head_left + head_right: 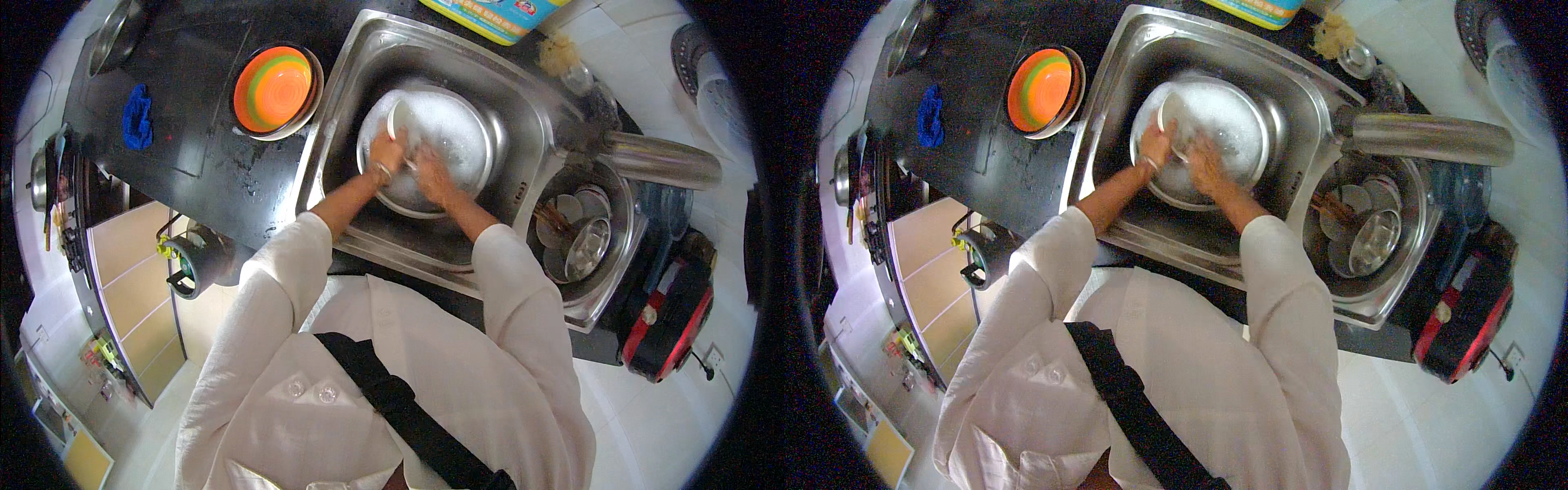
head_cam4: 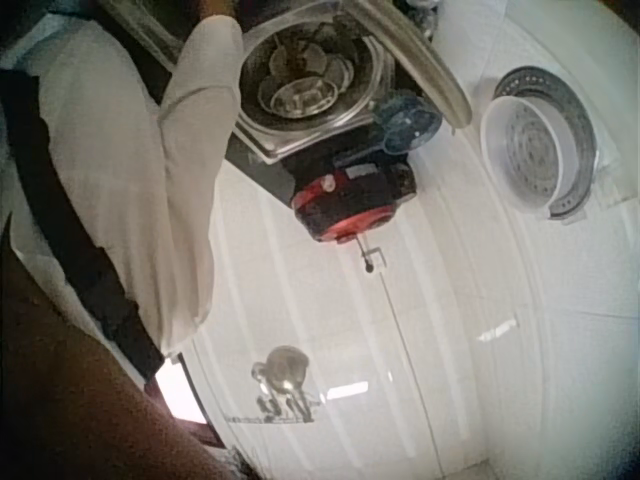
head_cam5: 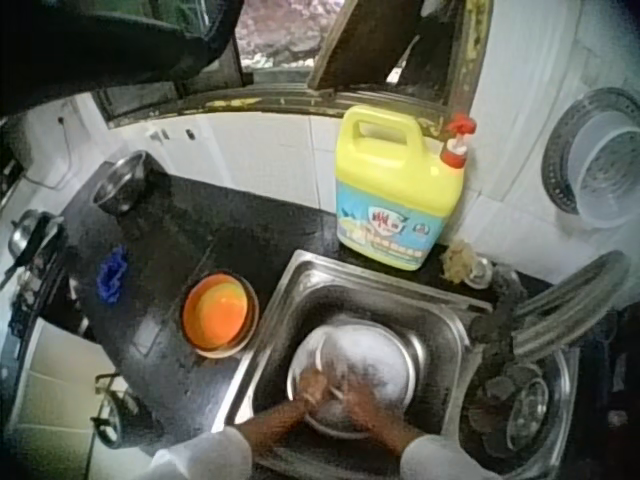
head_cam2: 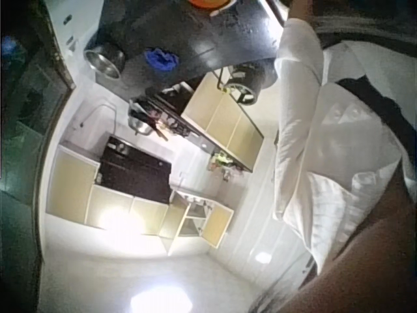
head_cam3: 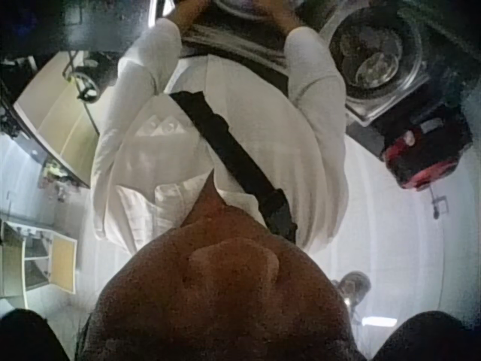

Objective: The person washes various dishes, including bowls, plates, and a metal tray, in a kitchen sink using a sponge and soap. They scrub each item individually and place the cleaned items into the adjacent sink basin.

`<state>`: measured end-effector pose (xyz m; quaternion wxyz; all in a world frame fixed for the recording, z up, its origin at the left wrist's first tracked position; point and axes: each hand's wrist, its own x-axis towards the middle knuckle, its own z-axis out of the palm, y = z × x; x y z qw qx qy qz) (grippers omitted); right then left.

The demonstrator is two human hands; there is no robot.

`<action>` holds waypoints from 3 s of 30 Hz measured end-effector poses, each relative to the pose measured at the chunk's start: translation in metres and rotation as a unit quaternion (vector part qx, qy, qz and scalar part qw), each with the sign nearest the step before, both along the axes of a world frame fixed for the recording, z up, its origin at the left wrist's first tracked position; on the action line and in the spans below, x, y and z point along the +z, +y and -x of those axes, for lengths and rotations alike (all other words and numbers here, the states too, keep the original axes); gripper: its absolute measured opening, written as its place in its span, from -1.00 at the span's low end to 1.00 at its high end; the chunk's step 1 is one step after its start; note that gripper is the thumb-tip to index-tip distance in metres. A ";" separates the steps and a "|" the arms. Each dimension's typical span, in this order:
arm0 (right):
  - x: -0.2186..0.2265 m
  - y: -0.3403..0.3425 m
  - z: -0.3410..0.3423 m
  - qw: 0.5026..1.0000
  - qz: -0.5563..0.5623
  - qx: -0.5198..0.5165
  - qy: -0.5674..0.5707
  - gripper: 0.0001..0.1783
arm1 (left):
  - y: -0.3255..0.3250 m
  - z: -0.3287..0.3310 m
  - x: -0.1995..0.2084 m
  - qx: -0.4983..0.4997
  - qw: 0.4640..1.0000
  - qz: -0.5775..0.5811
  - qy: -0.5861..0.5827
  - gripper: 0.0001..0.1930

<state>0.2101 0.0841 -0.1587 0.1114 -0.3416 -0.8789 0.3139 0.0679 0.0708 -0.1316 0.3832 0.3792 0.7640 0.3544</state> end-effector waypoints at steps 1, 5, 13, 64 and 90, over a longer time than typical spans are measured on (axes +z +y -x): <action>0.032 -0.009 0.019 0.987 0.131 -0.043 0.081 -0.55 | -0.007 -0.012 0.011 0.056 0.998 0.002 0.013 -0.58; 0.004 -0.035 0.017 0.991 0.066 0.024 0.118 -0.48 | -0.002 -0.001 0.010 0.064 0.997 -0.004 0.037 -0.70; 0.019 -0.008 -0.006 0.982 -0.027 0.070 -0.172 -0.54 | 0.015 0.013 0.034 0.000 0.990 0.107 -0.094 -0.66; 0.034 0.002 -0.001 0.948 0.141 0.145 -0.247 -0.49 | -0.009 0.039 -0.056 -0.221 0.970 0.020 0.103 -0.57; 0.058 0.044 0.002 0.928 0.212 -0.301 0.052 -0.52 | -0.009 0.020 0.016 -0.193 0.956 0.072 0.207 -0.45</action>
